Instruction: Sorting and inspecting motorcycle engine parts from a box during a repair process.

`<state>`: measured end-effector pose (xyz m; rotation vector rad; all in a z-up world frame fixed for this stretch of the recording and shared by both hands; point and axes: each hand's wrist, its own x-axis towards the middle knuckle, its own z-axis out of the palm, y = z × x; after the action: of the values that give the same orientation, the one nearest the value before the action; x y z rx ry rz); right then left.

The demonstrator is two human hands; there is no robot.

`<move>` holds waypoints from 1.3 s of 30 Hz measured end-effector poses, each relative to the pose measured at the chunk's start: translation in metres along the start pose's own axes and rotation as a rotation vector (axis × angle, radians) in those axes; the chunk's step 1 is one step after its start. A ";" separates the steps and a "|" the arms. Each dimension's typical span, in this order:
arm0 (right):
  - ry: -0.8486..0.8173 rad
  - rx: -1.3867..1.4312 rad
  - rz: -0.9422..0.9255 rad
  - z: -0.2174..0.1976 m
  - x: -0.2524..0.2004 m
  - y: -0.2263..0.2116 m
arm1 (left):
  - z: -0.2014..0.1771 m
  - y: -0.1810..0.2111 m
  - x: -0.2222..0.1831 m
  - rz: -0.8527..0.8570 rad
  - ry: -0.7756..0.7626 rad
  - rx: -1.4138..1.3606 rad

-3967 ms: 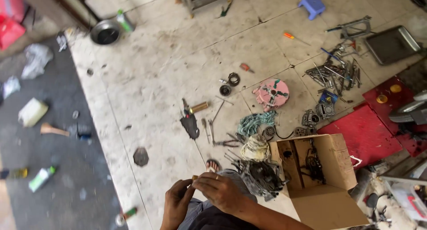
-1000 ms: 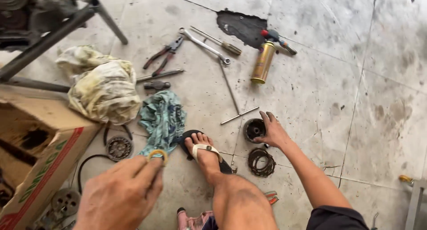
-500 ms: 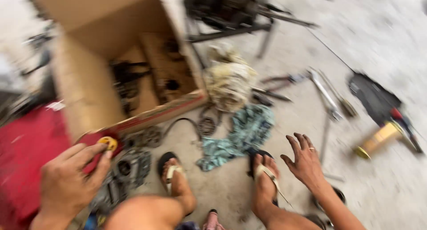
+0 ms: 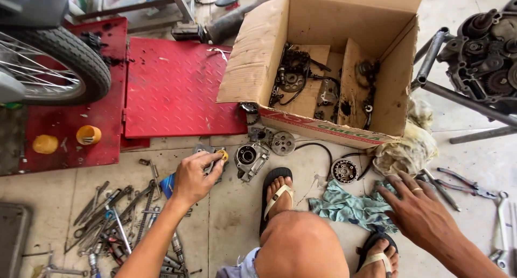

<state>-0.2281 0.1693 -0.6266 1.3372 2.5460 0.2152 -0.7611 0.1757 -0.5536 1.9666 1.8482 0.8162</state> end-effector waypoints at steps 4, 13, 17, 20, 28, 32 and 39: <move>-0.028 0.067 -0.009 -0.024 0.031 -0.017 | 0.007 -0.022 -0.005 -0.023 0.011 -0.050; -0.020 0.063 0.025 -0.053 0.060 -0.002 | 0.058 0.002 0.059 0.152 -0.012 -0.070; -0.221 0.083 0.145 -0.047 0.064 0.004 | 0.088 0.012 0.090 0.306 -0.028 -0.115; -0.305 0.165 0.179 0.015 0.062 0.017 | 0.109 0.016 0.096 0.317 -0.029 -0.135; -0.382 0.465 0.052 0.137 0.060 -0.017 | 0.137 0.006 0.074 0.123 -0.138 -0.111; -0.389 0.490 -0.043 0.158 0.083 -0.061 | 0.139 -0.040 0.064 0.047 -0.062 -0.078; -0.030 0.763 0.053 0.080 0.201 -0.139 | 0.132 -0.078 0.052 -0.081 0.079 -0.027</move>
<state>-0.4239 0.2572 -0.7690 1.6066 2.6653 -0.8416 -0.7442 0.2552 -0.6937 1.8551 1.9364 0.9014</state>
